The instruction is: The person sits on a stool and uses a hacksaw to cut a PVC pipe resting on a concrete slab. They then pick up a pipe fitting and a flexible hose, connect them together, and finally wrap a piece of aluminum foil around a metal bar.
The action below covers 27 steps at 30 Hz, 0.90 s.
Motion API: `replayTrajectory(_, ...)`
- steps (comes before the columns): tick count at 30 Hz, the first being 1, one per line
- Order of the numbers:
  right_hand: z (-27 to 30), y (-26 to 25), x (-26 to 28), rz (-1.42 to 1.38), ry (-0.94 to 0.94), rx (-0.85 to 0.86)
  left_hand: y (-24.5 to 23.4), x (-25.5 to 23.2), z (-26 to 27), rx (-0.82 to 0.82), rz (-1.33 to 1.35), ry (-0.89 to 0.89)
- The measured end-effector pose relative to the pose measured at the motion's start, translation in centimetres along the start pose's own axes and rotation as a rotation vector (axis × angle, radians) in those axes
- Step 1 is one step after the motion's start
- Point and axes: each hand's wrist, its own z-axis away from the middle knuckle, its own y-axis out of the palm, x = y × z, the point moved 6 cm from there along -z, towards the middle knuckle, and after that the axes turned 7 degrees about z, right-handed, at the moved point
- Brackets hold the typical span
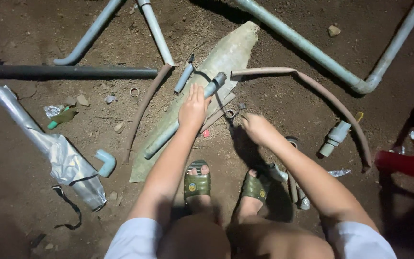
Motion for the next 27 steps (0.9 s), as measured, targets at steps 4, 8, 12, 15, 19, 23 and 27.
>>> replayTrajectory(4, -4.9, -2.4, 4.9, 0.024, -0.057, -0.051, 0.5, 0.2, 0.3, -0.025, 0.003, 0.013)
replayTrajectory(8, -3.1, -1.9, 2.8, 0.001, -0.084, -0.088, 0.5, -0.1, 0.4, -0.068, -0.025, 0.013)
replayTrajectory(12, 3.4, -0.8, -2.1, -0.001, 0.011, 0.006, 0.4, 0.2, 0.2, -0.081, -0.022, -0.014)
replayTrajectory(15, 6.5, -1.3, -3.0, -0.023, 0.041, 0.042, 0.4, 0.1, 0.3, -0.076, -0.029, -0.019)
replayTrajectory(19, 0.2, -0.8, -0.4, 0.001, -0.019, 0.022, 0.5, 0.5, 0.1, -0.087, -0.029, -0.01)
replayTrajectory(23, -6.0, -0.8, 2.5, -0.011, -0.143, -0.102, 0.4, 0.3, 0.3, -0.064, -0.019, -0.017)
replayTrajectory(27, -2.1, -2.1, 3.0, -0.014, -0.108, -0.095, 0.6, 0.4, 0.3, -0.055, 0.011, -0.013)
